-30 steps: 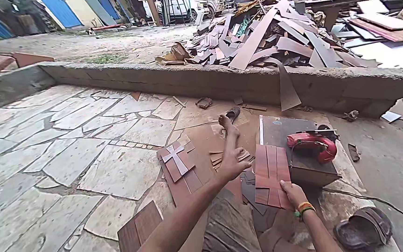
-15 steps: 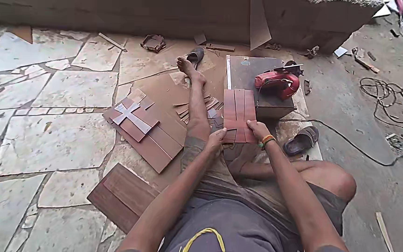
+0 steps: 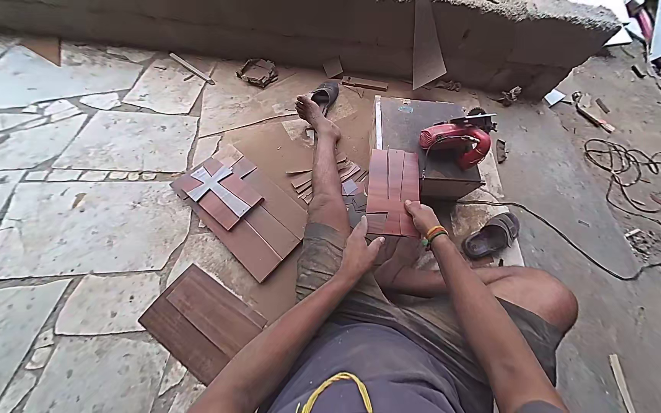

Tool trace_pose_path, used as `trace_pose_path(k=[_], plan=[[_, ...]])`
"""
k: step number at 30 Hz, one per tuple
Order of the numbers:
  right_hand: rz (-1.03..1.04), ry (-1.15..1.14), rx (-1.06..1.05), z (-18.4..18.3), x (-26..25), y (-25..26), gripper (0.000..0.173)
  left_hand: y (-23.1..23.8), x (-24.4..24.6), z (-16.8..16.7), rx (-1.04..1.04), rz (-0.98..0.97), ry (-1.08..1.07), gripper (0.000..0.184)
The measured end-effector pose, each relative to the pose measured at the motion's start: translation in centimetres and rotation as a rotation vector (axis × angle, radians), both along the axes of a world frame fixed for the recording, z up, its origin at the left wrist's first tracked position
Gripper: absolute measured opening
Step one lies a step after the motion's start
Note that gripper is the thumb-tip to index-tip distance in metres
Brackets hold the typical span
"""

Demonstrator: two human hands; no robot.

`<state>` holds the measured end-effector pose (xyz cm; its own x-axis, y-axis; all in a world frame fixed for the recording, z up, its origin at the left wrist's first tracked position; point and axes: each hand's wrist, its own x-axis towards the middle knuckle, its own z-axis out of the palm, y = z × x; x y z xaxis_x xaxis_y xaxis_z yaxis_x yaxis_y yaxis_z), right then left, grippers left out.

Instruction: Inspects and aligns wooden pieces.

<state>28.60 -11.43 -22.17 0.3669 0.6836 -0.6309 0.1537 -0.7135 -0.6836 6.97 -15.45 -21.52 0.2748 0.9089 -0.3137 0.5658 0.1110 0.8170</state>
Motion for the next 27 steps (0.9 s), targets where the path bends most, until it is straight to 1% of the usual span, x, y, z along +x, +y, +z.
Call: trace_pose_path(k=[3, 8, 12, 13, 14, 17, 18, 21, 23, 25, 27], plan=[[0.011, -0.005, -0.008, -0.1, 0.0, 0.0, 0.054, 0.0, -0.6, -0.2, 0.028, -0.016, -0.017, 0.075], [0.007, 0.002, -0.004, -0.4, 0.0, 0.1, 0.055, -0.1, -0.8, 0.3, 0.020, 0.012, -0.036, 0.072], [0.022, -0.027, -0.023, -0.1, 0.0, 0.1, 0.054, -0.4, -0.5, 0.5, 0.048, -0.034, -0.060, 0.075], [0.029, -0.033, -0.031, 0.0, 0.0, 0.2, 0.054, -0.5, -0.4, 0.5, 0.062, -0.029, -0.077, 0.074], [0.032, -0.029, -0.034, 0.0, 0.1, 0.2, 0.054, -0.6, -0.3, 0.7, 0.077, -0.021, -0.098, 0.069], [0.018, -0.002, -0.025, -0.2, 0.1, 0.2, 0.055, -1.0, 0.0, 0.9, 0.137, 0.000, -0.150, 0.047], [0.014, 0.004, -0.026, -0.1, 0.0, 0.1, 0.055, -1.1, 0.2, 0.8, 0.167, -0.008, -0.142, 0.044], [0.009, 0.002, -0.025, -0.2, 0.0, 0.2, 0.054, -0.4, 0.6, 0.1, 0.215, -0.051, 0.001, 0.041], [0.026, -0.010, -0.027, 0.0, -0.1, 0.2, 0.054, 0.2, 0.7, -0.3, 0.227, -0.127, 0.164, 0.043], [0.030, -0.004, -0.035, 0.1, -0.3, 0.1, 0.054, 0.1, 0.9, -0.1, 0.240, -0.218, 0.336, 0.054], [0.020, 0.002, -0.030, 0.2, -0.4, 0.1, 0.054, -0.3, 1.1, -0.5, 0.292, -0.225, 0.367, 0.061]])
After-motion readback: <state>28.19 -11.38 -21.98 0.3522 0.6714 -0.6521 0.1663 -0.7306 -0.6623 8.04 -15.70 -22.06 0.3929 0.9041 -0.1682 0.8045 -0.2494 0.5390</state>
